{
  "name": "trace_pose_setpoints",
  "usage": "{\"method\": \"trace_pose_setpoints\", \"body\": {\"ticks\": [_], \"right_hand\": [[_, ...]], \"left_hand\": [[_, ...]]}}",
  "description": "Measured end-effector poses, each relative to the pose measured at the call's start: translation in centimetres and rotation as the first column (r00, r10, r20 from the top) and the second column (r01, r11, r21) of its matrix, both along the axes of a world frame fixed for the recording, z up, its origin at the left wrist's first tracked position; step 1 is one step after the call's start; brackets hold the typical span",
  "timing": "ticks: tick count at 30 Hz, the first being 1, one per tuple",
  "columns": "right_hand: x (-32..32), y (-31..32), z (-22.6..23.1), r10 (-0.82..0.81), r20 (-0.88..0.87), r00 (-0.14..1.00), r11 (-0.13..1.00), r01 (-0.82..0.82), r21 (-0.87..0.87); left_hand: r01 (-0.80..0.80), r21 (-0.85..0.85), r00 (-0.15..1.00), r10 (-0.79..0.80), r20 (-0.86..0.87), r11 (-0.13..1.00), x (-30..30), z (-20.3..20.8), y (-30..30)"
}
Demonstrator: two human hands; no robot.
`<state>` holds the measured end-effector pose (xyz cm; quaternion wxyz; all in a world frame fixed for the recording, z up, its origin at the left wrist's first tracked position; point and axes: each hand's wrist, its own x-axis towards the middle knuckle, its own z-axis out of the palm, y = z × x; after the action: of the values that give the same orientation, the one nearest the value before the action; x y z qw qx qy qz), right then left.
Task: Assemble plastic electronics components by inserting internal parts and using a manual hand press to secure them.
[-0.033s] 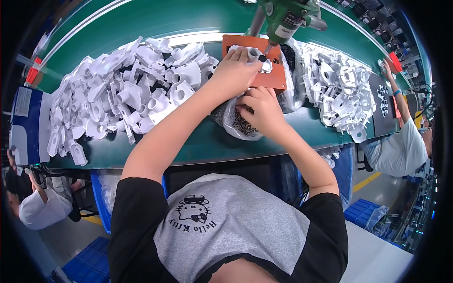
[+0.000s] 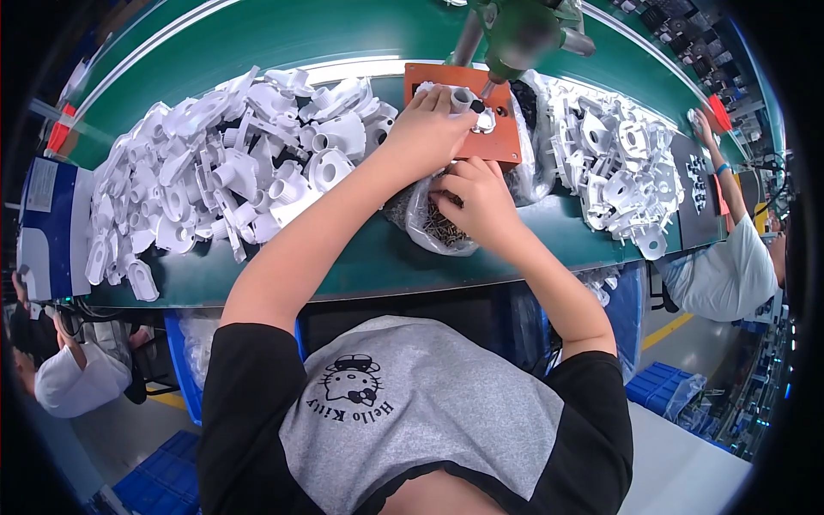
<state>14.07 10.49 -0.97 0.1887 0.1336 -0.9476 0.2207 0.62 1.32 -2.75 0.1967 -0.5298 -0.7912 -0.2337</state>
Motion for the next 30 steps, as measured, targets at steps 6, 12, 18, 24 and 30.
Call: {"method": "trace_pose_setpoints", "body": {"ticks": [6,12,18,24,30], "right_hand": [[-0.6,2.7,2.7,-0.045,0.280,0.959,0.911,0.154,-0.382],[-4.4,8.7,3.4,-0.216,0.303,0.928,0.799,0.346,-0.491],[-7.1,9.9,1.7,-0.248,0.300,0.921,0.834,0.360,-0.417],[-7.5,9.8,2.0,-0.209,0.343,0.916,0.841,0.348,-0.415],[-8.3,10.1,2.4,-0.137,0.395,0.909,0.820,0.327,-0.469]], "left_hand": [[-0.011,-0.087,0.999,0.014,0.039,0.996,0.1,0.4,-0.2],[-0.017,-0.098,0.999,0.020,0.033,0.995,0.1,0.6,-0.2],[-0.001,-0.082,0.999,0.005,0.049,0.997,0.1,0.4,-0.1],[-0.004,-0.065,1.000,0.006,0.024,0.998,0.1,0.3,-0.4],[0.003,-0.057,1.000,-0.002,0.007,0.998,0.0,0.3,-0.4]]}}
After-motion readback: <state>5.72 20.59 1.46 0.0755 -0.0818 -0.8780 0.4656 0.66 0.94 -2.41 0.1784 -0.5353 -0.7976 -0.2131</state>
